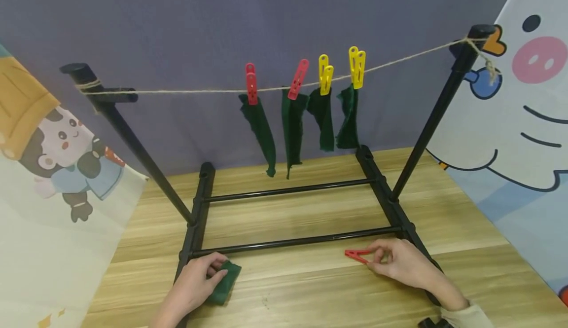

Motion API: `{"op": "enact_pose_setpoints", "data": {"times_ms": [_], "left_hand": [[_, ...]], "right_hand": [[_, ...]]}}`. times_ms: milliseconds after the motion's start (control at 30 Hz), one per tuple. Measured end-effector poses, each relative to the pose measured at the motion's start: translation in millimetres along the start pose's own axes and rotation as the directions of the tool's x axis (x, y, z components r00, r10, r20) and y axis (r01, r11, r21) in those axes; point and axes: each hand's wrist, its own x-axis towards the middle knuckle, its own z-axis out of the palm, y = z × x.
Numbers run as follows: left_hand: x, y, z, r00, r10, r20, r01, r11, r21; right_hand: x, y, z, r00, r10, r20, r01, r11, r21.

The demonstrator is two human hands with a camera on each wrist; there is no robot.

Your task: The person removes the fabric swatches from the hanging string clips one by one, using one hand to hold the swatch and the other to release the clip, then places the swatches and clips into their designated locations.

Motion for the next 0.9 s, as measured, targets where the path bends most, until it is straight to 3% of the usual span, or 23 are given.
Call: {"op": "enact_pose_setpoints", "data": {"times_ms": [133, 333, 667, 900], "left_hand": [[-1.4, -2.2, -1.2, 1.000, 0.016, -0.014, -0.016, 1.000, -0.006], [-2.9, -5.5, -4.1, 0.997, 0.023, -0.076, -0.027, 0.998, -0.052], [-3.4, 0.6, -17.2, 0.986, -0.033, -0.164, 0.019, 0.996, -0.088], [1.9, 11.7, -27.5, 0.986, 0.025, -0.166, -0.037, 0.997, -0.071]], "right_hand": [[0.7, 0.1, 0.4, 1.000, -0.011, 0.006, 0.011, 1.000, 0.008], [1.3, 0.3, -2.5, 0.999, -0.039, -0.006, 0.039, 0.994, 0.100], [6.6, -13.0, -16.4, 0.995, -0.088, 0.047, 0.075, 0.970, 0.230], [15.9, -31.2, -32.9, 0.994, -0.102, 0.030, 0.097, 0.983, 0.156]]}}
